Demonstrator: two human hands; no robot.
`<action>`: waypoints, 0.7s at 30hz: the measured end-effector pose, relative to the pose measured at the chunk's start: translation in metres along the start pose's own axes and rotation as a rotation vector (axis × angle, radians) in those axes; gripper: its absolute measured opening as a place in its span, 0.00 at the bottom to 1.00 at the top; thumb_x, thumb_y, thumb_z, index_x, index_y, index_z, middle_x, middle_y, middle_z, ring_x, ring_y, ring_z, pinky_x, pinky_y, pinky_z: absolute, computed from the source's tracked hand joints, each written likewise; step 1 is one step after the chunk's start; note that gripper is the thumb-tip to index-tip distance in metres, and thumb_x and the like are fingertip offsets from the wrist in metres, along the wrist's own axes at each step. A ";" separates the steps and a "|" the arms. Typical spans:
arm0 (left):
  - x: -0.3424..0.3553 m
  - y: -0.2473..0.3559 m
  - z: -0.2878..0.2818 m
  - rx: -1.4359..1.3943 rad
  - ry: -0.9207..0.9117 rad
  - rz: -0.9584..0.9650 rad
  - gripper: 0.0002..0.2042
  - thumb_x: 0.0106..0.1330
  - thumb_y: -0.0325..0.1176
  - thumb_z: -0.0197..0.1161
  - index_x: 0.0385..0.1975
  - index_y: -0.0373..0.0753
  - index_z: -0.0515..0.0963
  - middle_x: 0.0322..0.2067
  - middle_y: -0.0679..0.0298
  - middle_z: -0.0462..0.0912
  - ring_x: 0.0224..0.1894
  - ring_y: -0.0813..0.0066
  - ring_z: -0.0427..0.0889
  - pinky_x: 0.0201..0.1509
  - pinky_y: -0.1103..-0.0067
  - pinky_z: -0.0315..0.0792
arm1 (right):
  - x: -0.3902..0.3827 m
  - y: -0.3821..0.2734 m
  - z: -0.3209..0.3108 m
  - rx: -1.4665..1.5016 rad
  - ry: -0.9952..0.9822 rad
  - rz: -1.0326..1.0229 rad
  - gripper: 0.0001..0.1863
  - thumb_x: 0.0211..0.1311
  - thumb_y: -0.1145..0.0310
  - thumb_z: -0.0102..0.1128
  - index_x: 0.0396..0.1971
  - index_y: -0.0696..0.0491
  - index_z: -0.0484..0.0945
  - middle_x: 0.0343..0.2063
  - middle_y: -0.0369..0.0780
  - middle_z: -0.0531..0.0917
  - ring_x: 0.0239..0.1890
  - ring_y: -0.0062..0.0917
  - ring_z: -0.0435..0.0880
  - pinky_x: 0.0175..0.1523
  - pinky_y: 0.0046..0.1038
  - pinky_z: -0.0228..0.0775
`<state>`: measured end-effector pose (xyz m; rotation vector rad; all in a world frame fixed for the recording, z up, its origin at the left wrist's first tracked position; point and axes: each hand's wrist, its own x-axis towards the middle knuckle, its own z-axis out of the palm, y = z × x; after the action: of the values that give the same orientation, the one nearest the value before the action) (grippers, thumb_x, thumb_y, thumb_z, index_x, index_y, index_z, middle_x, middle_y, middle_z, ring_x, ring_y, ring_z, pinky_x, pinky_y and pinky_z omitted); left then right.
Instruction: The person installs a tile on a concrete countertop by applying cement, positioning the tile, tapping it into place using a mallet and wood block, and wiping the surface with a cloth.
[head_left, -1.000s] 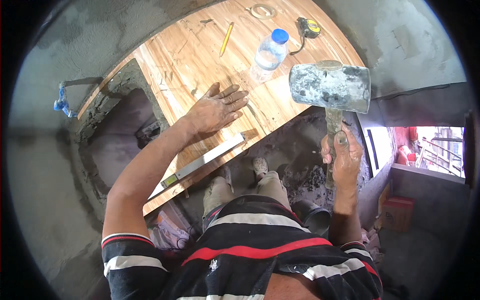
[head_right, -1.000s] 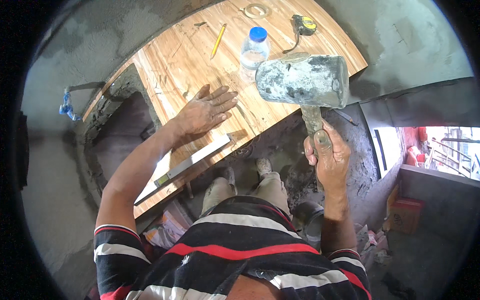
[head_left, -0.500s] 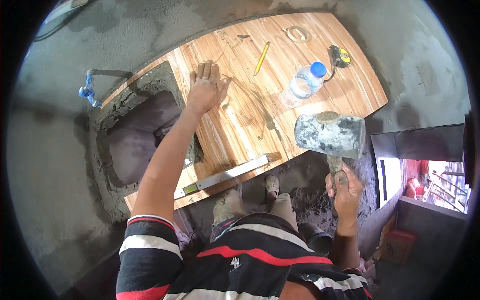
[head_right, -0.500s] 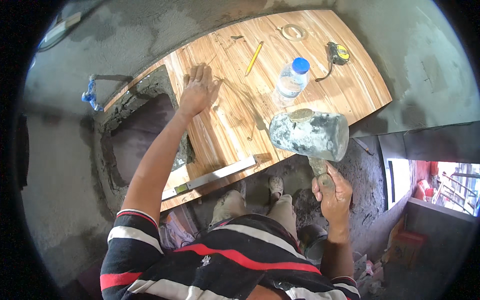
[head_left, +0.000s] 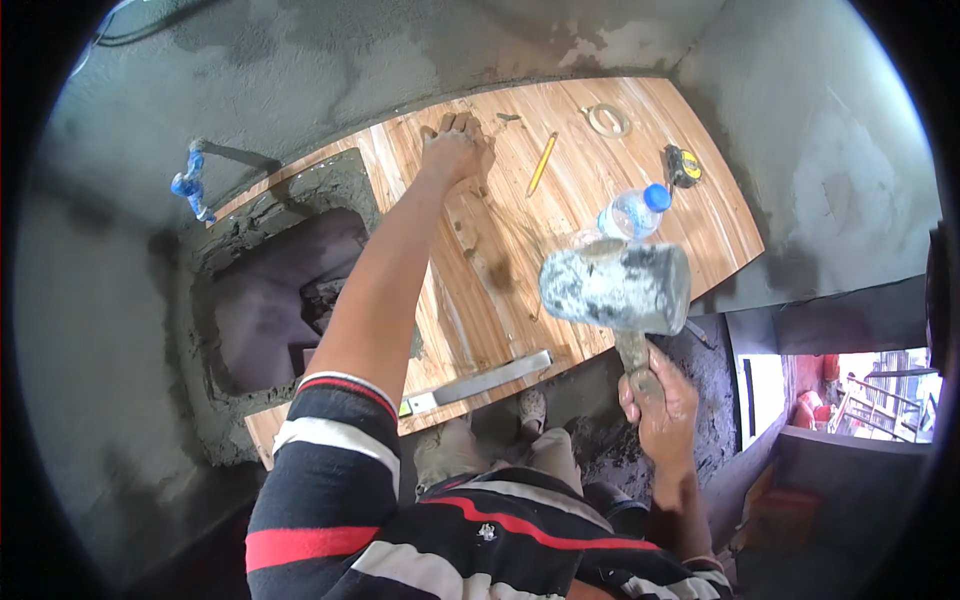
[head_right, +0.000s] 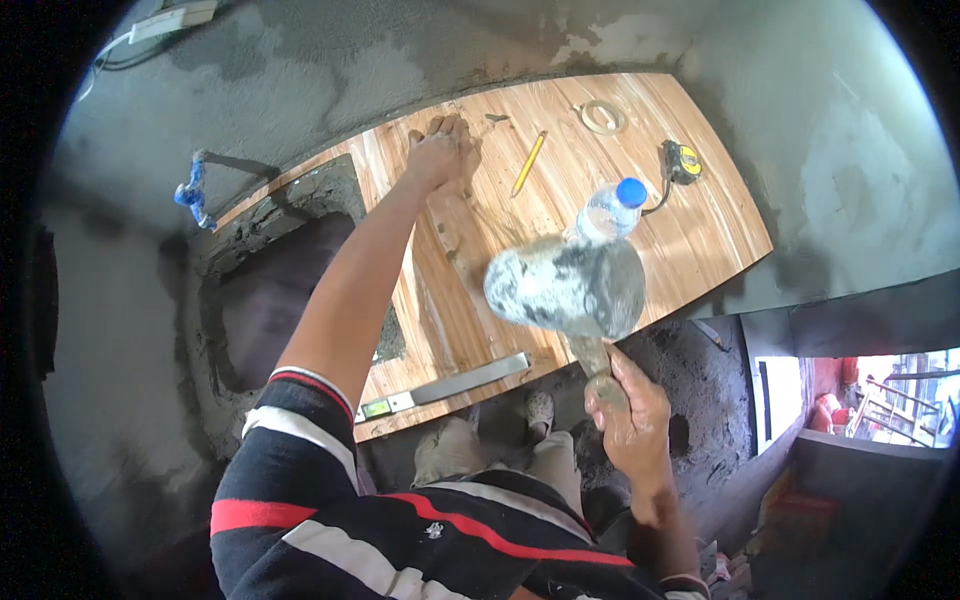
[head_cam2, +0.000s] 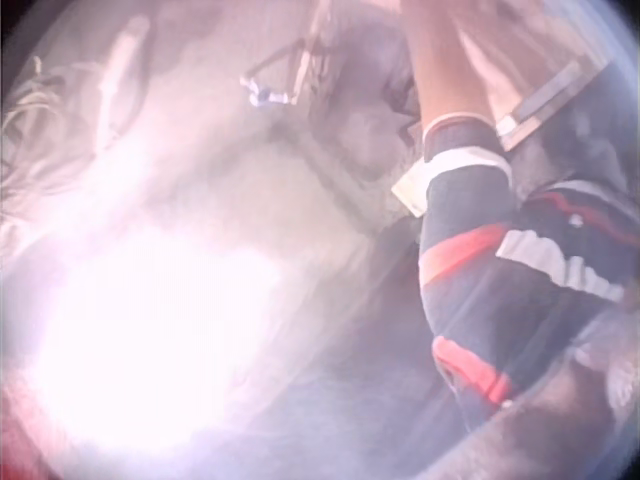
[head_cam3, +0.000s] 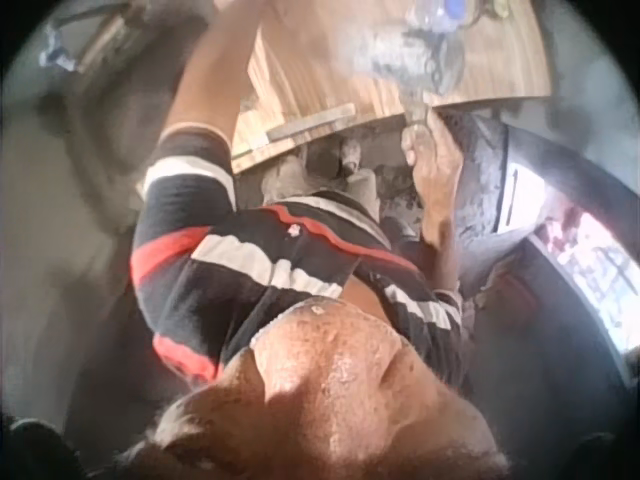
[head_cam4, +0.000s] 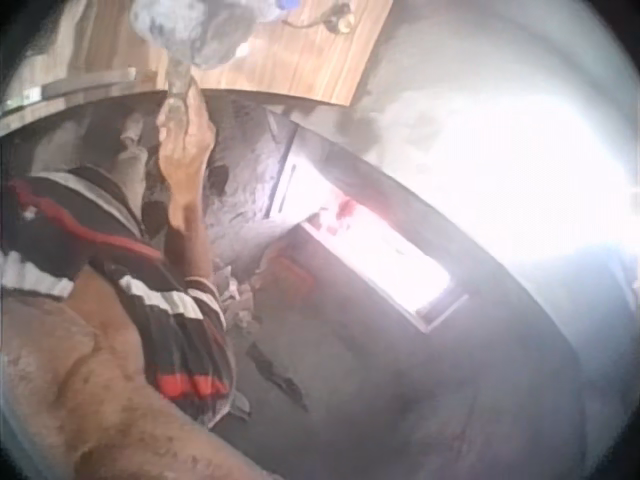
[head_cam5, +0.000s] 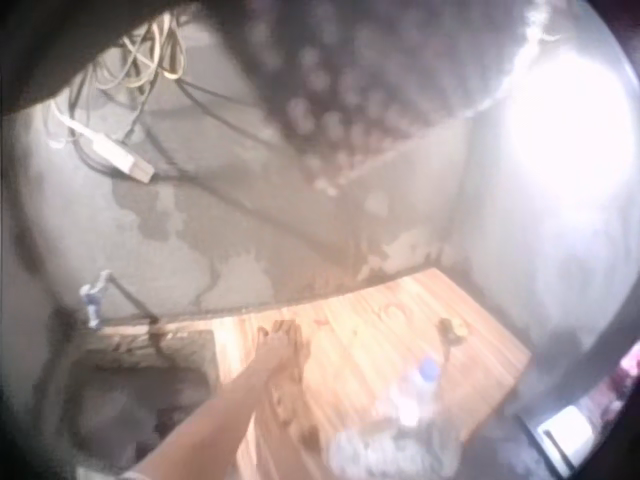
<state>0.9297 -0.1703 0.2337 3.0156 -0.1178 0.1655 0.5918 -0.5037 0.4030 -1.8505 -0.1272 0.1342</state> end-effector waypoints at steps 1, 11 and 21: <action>0.012 -0.012 0.002 0.032 -0.024 -0.037 0.27 0.78 0.50 0.43 0.69 0.41 0.67 0.73 0.60 0.64 0.76 0.61 0.60 0.69 0.43 0.61 | -0.003 -0.001 0.003 -0.020 0.010 0.032 0.24 0.69 0.79 0.48 0.65 0.60 0.75 0.23 0.31 0.77 0.23 0.11 0.70 0.28 0.17 0.63; 0.061 -0.006 0.020 -0.094 0.017 -0.112 0.29 0.80 0.53 0.40 0.74 0.43 0.61 0.76 0.64 0.58 0.80 0.60 0.50 0.79 0.46 0.48 | -0.021 0.018 -0.013 -0.076 0.114 0.141 0.21 0.78 0.69 0.50 0.65 0.62 0.74 0.20 0.31 0.73 0.20 0.12 0.68 0.25 0.18 0.60; 0.002 -0.028 0.000 0.124 0.134 -0.036 0.28 0.78 0.53 0.45 0.69 0.41 0.67 0.70 0.57 0.66 0.76 0.51 0.57 0.71 0.38 0.56 | -0.001 0.008 0.010 -0.006 0.014 0.090 0.21 0.76 0.72 0.51 0.65 0.61 0.74 0.22 0.30 0.72 0.22 0.11 0.65 0.27 0.17 0.59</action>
<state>0.9337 -0.1426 0.2306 3.1154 -0.0426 0.3847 0.5893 -0.4964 0.3929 -1.8630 -0.0349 0.1836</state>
